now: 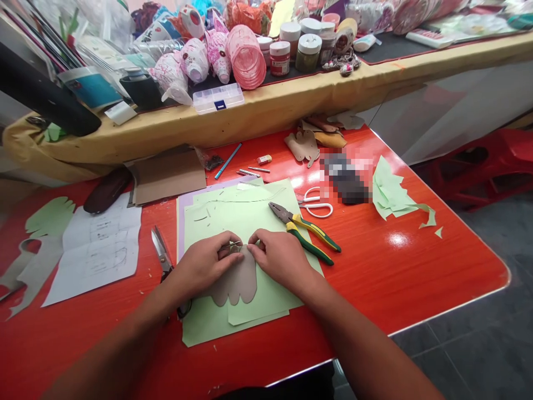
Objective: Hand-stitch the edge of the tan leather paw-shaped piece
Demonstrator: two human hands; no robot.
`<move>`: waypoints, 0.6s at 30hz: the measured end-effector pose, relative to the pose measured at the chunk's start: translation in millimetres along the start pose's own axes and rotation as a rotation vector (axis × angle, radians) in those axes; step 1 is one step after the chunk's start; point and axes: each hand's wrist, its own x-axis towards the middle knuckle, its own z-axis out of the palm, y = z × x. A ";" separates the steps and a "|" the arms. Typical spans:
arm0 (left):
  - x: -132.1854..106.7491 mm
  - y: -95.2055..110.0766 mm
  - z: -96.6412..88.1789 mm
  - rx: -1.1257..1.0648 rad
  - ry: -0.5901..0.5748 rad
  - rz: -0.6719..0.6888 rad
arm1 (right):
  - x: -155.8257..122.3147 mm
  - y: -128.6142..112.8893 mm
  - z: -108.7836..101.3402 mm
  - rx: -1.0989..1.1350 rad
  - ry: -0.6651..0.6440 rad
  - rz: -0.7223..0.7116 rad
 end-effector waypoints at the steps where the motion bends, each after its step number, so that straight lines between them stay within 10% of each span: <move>1: 0.1 0.1 0.9 -0.001 0.003 0.002 | 0.1 -0.1 0.1 -0.005 0.000 0.000; 18: 2.9 3.6 0.6 -0.029 0.049 -0.019 | -0.7 -0.4 1.7 -0.002 0.010 -0.007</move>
